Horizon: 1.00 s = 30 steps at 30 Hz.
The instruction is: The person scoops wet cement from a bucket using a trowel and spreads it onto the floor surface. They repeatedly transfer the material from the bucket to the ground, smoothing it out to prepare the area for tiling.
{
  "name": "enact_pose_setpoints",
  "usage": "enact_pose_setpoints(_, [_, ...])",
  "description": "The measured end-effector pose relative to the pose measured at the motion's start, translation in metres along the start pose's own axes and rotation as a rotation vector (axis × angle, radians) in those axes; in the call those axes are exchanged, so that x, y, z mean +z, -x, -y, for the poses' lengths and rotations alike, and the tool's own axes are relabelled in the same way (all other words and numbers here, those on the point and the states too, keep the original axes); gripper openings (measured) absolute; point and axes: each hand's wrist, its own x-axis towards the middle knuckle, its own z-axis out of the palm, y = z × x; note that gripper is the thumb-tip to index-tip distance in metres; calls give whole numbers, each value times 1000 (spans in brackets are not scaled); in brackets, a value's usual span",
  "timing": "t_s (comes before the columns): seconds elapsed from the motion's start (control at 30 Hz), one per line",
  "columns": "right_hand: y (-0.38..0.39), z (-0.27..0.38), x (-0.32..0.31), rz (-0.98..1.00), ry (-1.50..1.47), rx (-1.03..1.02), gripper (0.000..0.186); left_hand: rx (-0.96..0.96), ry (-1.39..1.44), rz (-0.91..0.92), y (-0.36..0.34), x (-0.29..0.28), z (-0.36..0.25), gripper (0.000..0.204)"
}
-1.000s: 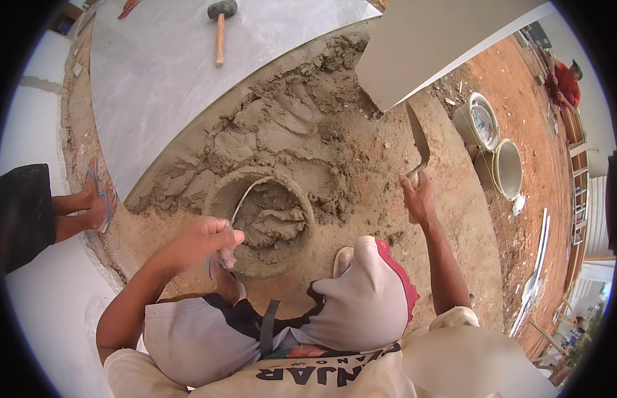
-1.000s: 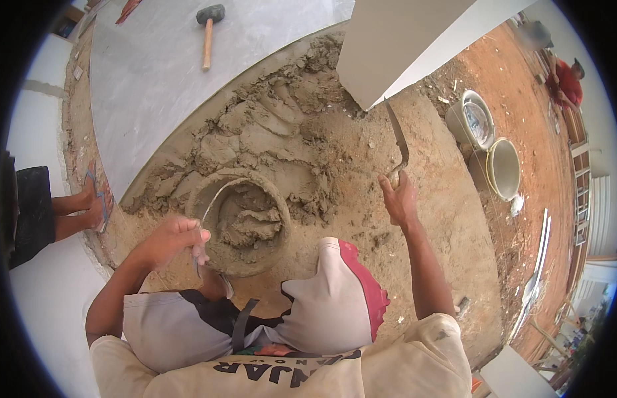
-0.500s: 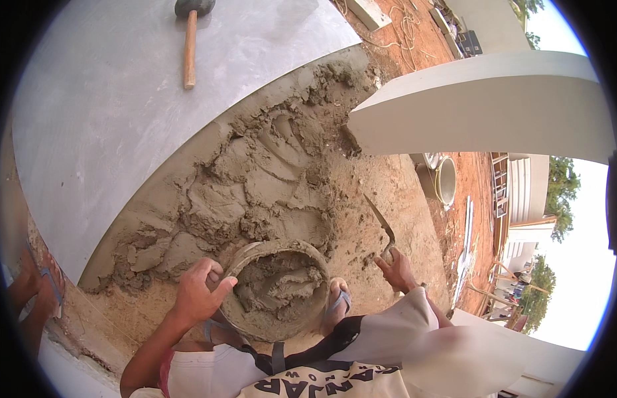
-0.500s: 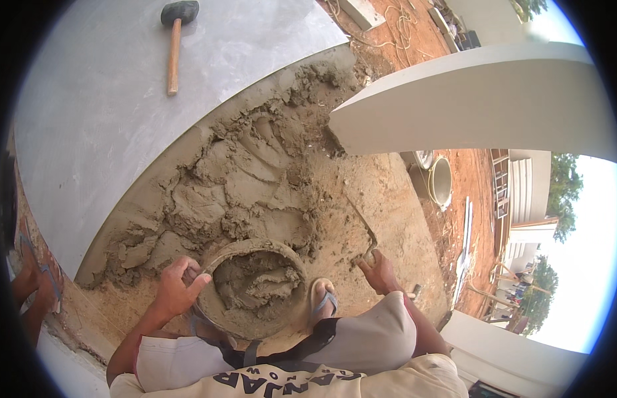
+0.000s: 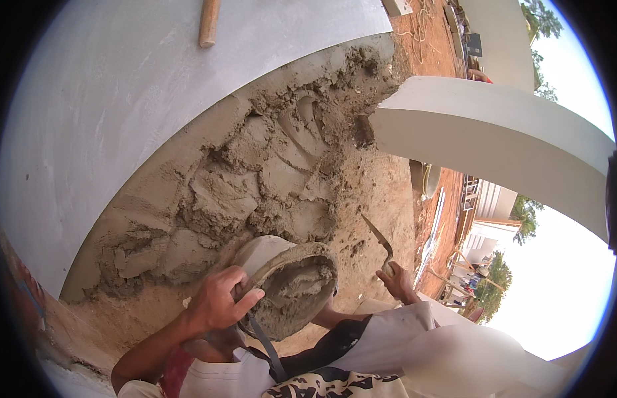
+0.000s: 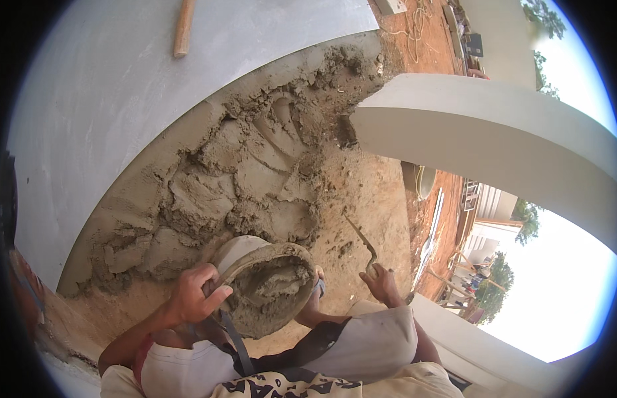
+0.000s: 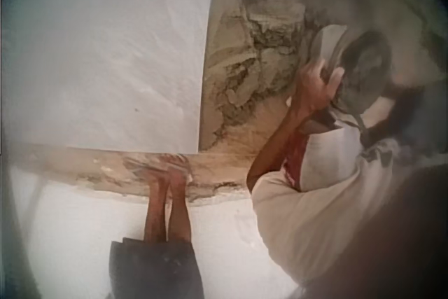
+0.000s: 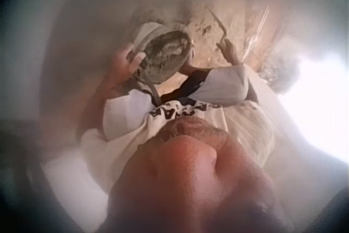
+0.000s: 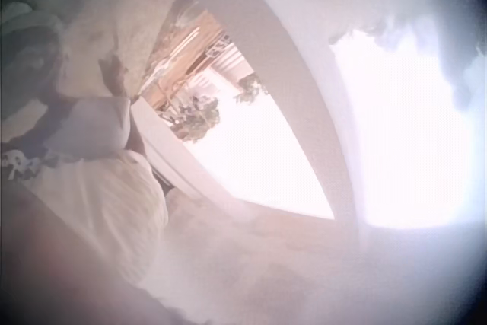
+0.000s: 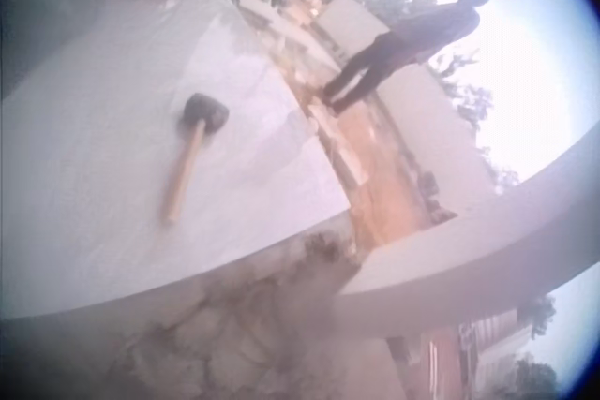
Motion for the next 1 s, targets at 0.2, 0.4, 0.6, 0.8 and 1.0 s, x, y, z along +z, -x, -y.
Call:
enact_pose_setpoints(0.2, [3,-7,1,68,-31,107,60,26,-6,33,-2,1,5,36])
enact_pose_setpoints(0.4, [0,-15,0,113,-70,182,66,45,28,7,-5,4,8,33])
enact_pose_setpoints(0.6, [1,-16,2,53,25,63,53,32,48,38,-4,3,10,36])
enact_pose_setpoints(0.8, [-1,41,-46,82,197,-21,46,23,89,52,-6,1,10,36])
enact_pose_setpoints(1.0, [-43,120,-95,-210,50,-235,45,15,101,57,-8,-1,8,36])
